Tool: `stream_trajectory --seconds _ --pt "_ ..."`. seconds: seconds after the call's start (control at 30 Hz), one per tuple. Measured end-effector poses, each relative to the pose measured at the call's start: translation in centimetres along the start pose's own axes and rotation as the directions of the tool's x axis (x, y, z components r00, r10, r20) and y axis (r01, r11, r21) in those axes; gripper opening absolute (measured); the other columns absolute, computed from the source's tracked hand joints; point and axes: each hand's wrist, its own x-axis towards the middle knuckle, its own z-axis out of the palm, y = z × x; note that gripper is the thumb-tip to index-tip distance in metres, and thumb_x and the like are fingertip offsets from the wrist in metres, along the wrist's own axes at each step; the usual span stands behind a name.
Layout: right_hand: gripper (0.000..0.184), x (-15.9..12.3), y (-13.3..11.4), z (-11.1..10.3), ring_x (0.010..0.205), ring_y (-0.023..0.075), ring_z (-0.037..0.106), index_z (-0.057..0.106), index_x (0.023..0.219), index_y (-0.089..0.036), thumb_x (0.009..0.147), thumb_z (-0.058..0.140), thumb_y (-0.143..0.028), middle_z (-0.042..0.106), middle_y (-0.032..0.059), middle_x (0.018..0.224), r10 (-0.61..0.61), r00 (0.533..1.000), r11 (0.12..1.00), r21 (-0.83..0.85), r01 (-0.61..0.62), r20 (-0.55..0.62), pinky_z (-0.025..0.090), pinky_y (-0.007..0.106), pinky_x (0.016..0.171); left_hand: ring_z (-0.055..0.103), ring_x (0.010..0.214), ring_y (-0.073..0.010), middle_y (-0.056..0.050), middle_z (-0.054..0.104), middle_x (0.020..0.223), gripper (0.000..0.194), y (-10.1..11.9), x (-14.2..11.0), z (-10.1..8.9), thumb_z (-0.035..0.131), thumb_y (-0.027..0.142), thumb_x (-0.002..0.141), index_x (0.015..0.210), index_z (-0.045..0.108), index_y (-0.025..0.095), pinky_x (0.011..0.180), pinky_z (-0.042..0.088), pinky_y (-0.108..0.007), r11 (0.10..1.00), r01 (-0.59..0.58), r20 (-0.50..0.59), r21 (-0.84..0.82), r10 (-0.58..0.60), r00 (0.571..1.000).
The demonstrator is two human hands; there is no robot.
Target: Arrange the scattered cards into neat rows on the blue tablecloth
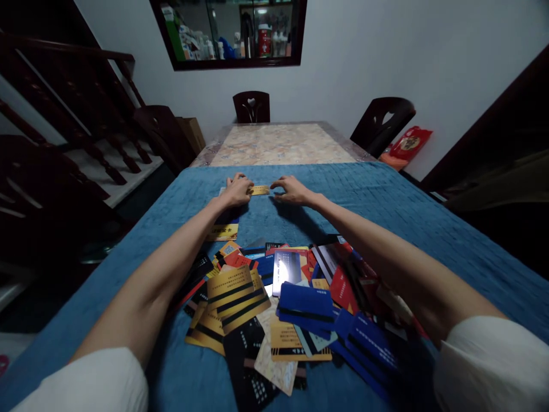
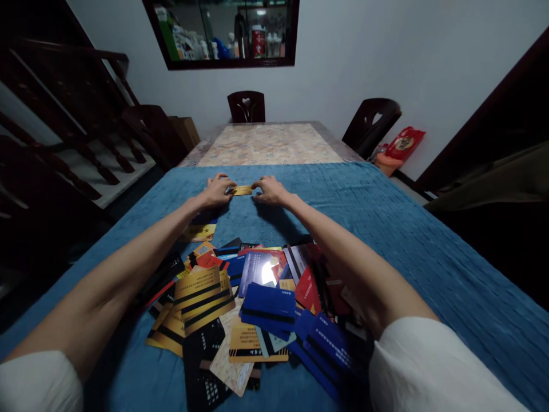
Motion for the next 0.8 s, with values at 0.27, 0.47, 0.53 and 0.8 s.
stream_trajectory --seconds 0.27,0.47,0.53,0.8 --pt "0.037 -5.7 -0.6 -1.8 0.114 0.0280 0.056 0.069 0.123 -0.022 0.087 0.062 -0.030 0.067 0.0092 0.122 -0.034 0.999 0.999 0.008 0.034 -0.040 0.038 0.040 0.101 0.033 0.140 -0.0372 -0.013 0.059 0.137 0.045 3.8 -4.2 -0.6 0.054 0.019 0.081 0.125 0.064 0.019 0.107 0.032 -0.057 0.995 -0.102 -0.041 -0.022 0.101 0.994" --pt "0.035 -11.3 -0.4 -2.6 0.106 0.0266 0.056 0.071 0.119 -0.022 0.088 0.059 -0.029 0.070 0.0085 0.114 -0.063 0.993 0.998 0.020 0.065 -0.099 0.038 0.040 0.097 0.033 0.140 -0.0371 -0.013 0.059 0.137 0.041 7.8 -7.8 -1.3 0.055 0.021 0.085 0.125 0.063 0.019 0.107 0.031 -0.061 0.976 -0.206 -0.061 -0.076 0.202 0.978" --pt "0.033 -13.3 -0.4 -2.9 0.104 0.0271 0.056 0.072 0.117 -0.022 0.088 0.058 -0.028 0.070 0.0092 0.110 -0.075 0.990 0.997 0.012 0.077 -0.116 0.038 0.041 0.095 0.032 0.140 -0.0368 -0.012 0.058 0.138 0.042 9.3 -9.0 -1.6 0.055 0.019 0.085 0.126 0.063 0.021 0.109 0.030 -0.062 0.969 -0.234 -0.064 -0.082 0.229 0.971" --pt "0.030 -21.1 -2.1 -3.5 0.104 0.0288 0.053 0.073 0.114 -0.023 0.090 0.057 -0.028 0.072 0.0106 0.107 -0.146 0.972 0.985 0.064 0.160 -0.187 0.042 0.044 0.091 0.030 0.143 -0.0345 -0.012 0.058 0.139 0.042 14.1 -13.9 -2.3 0.053 0.017 0.087 0.128 0.060 0.023 0.109 0.029 -0.061 0.922 -0.365 -0.052 -0.131 0.361 0.931"
